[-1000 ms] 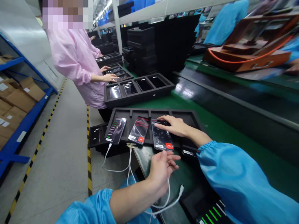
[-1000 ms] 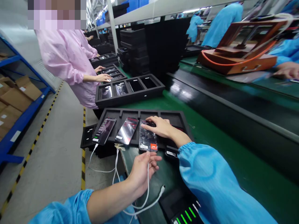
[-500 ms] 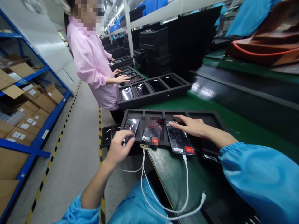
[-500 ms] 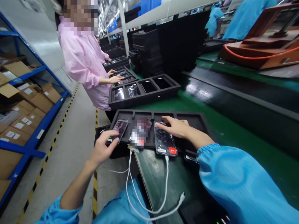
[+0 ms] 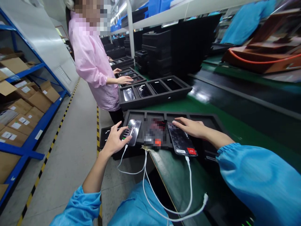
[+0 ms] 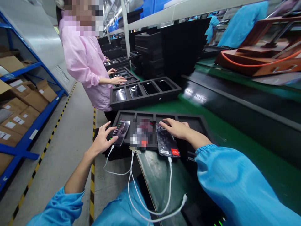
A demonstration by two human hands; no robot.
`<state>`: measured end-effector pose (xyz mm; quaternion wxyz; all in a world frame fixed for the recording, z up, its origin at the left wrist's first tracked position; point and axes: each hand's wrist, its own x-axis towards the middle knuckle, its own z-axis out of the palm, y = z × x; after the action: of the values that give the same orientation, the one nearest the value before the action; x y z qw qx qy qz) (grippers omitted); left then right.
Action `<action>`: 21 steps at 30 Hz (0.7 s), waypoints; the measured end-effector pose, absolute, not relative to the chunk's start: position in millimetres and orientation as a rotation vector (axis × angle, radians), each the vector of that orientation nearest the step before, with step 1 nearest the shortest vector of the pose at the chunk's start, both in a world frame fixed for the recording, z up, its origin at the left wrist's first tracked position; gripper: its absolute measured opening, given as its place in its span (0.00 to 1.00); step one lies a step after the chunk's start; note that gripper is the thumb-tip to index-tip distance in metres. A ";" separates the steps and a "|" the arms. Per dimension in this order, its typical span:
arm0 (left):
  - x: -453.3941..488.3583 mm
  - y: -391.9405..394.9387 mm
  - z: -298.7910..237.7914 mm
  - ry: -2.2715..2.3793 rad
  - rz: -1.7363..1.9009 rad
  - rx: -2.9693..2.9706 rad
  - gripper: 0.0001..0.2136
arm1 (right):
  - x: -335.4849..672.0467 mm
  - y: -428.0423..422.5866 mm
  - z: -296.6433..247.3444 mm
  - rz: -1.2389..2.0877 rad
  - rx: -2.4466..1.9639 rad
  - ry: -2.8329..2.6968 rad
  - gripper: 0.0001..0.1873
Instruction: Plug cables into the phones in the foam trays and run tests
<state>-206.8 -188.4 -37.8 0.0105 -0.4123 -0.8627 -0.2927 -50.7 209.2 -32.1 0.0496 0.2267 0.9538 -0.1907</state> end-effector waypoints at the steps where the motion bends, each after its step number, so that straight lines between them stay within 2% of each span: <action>1: -207.6 -188.6 -38.6 -2.692 -0.919 -1.290 0.25 | -50.6 209.2 -31.9 -0.579 0.694 2.904 0.41; 8: -211.6 -194.4 -44.6 -2.680 -1.178 -1.186 0.30 | -49.6 208.5 -30.5 -0.569 0.742 2.889 0.40; 11: -215.1 -195.5 -51.3 -2.664 -1.591 -0.987 0.31 | -49.3 206.2 -29.5 -0.570 0.740 2.904 0.39; 15: -217.2 -190.5 -68.0 -2.627 -2.141 -0.577 0.39 | -38.7 202.1 -25.0 -0.590 0.690 2.960 0.38; 21: -221.3 -187.6 -82.7 -2.637 -2.293 -0.428 0.43 | 39.9 205.9 -7.9 -0.606 0.775 3.074 0.37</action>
<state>-221.3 -187.6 -82.7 -0.1882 -0.1193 -0.7357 -0.6396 39.9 205.9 -7.9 -0.0429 0.2400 0.9515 -0.1877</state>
